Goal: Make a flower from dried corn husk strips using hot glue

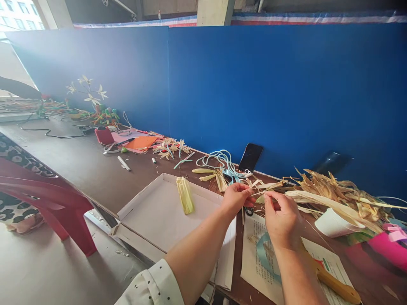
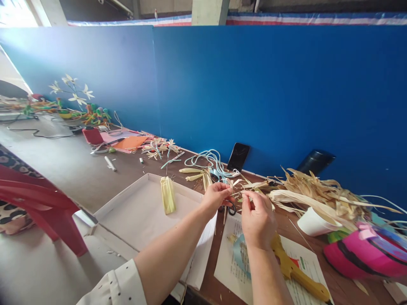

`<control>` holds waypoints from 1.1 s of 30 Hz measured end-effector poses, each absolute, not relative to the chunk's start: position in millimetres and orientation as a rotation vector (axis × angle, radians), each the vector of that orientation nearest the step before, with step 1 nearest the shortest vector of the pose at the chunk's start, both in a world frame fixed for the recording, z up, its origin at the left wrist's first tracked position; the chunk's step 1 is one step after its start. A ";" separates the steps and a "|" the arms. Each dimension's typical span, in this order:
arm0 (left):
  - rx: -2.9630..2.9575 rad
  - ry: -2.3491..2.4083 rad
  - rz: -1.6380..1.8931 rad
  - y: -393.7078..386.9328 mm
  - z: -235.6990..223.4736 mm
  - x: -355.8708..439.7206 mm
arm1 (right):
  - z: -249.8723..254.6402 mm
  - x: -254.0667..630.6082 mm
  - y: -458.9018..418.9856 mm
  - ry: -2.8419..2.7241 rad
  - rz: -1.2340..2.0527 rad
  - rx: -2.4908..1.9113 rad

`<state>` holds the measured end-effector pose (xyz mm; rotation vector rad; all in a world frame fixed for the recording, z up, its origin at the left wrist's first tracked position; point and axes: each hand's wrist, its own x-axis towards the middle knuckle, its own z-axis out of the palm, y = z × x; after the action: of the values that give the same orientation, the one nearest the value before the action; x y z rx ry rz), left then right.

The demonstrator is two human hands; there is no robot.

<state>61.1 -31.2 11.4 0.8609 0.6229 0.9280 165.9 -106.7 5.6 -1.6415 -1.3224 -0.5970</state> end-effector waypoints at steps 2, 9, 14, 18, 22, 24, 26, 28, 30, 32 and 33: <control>0.829 0.604 0.935 -31.0 11.1 61.8 | 4.7 166.2 -107.2 -1.319 -0.574 -1.657; 0.818 0.589 0.995 -28.3 10.1 66.0 | 2.1 165.1 -104.1 -1.243 -0.459 -1.648; 0.887 0.677 1.114 -30.0 12.8 67.5 | 6.6 163.2 -102.0 -0.894 -0.120 -1.655; 1.101 0.708 1.216 -31.5 4.6 69.1 | 8.7 161.1 -101.7 -0.845 0.192 -1.718; 1.300 0.748 1.319 -32.0 -6.1 71.0 | 0.9 156.9 -99.0 -0.897 0.328 -1.650; 1.366 0.757 1.356 -33.0 -7.7 71.0 | -4.0 155.9 -96.6 -0.889 0.331 -1.629; 1.434 0.766 1.385 -34.8 -6.9 70.0 | -6.9 155.7 -94.3 -0.868 0.315 -1.607; 1.505 0.773 1.404 -36.8 -4.9 68.6 | -7.5 155.7 -92.5 -0.848 0.314 -1.564; 1.553 0.773 1.408 -38.5 -3.3 67.3 | -7.0 155.7 -91.6 -0.835 0.324 -1.539; 1.574 0.764 1.400 -39.5 -2.6 66.6 | -6.9 156.3 -91.3 -0.841 0.328 -1.551; 1.576 0.759 1.396 -39.9 -2.6 66.6 | -7.4 156.8 -91.3 -0.848 0.319 -1.565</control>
<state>66.6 -39.9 -2.6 1.5760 0.7586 1.3956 156.8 -91.3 -7.4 -1.5646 -0.8483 0.3189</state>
